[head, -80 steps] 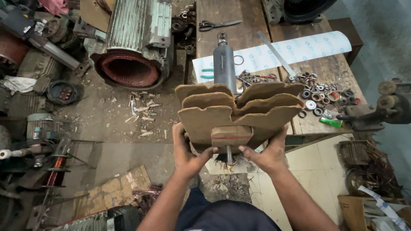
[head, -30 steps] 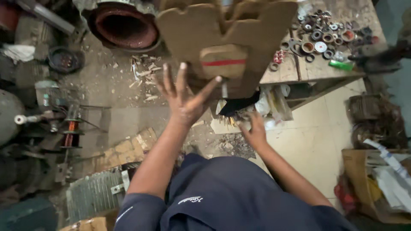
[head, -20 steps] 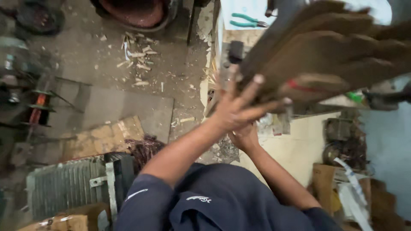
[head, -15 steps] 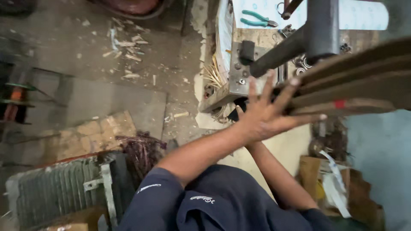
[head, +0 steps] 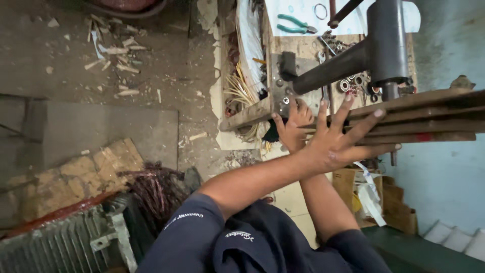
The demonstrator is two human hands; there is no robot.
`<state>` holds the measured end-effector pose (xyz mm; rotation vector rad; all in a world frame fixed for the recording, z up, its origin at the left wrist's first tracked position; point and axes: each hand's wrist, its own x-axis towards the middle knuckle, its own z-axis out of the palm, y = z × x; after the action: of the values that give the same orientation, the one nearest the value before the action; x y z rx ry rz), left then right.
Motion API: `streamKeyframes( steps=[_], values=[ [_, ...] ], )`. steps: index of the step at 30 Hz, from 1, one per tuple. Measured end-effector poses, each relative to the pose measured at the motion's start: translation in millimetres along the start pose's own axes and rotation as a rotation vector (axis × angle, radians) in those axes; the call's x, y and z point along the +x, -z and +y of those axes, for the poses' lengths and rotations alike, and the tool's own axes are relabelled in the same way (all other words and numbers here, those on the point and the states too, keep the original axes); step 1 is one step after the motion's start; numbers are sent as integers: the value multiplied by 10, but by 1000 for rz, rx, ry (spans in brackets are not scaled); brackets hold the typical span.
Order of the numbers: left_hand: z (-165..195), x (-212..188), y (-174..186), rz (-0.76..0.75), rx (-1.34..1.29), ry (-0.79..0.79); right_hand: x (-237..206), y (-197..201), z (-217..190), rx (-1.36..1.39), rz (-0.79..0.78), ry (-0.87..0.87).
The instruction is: The person carries a wooden winding jig to a workbench and mounts it on a hand-cranked winding machine. They pick up a spool of copper magnet wire, thread the wire end, and turn the crank handle to wind wire onto a bobbin, guiding the wire by hand as it accumulates.
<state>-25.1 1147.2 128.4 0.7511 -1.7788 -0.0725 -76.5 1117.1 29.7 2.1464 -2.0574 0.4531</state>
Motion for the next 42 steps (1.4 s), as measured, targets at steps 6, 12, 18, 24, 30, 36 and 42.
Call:
streamKeyframes(
  steps=[6,12,18,24,30,36,42],
  values=[
    [-6,24,-2,-7,97,-35,219,179,102,-46,-162,-41],
    [40,38,44,-18,141,-22,-54,3,343,-109,25,18],
    [27,25,99,-40,114,-6,-310,-196,598,-317,195,189],
    [57,91,119,-20,126,-35,-882,-105,743,400,169,-156],
    [32,159,177,-38,122,-114,-1622,1178,917,1241,291,-474],
    [54,168,195,-97,91,-70,-1149,2077,771,771,573,-45],
    [91,208,249,-107,112,-51,-833,2077,632,575,680,102]
  ],
)
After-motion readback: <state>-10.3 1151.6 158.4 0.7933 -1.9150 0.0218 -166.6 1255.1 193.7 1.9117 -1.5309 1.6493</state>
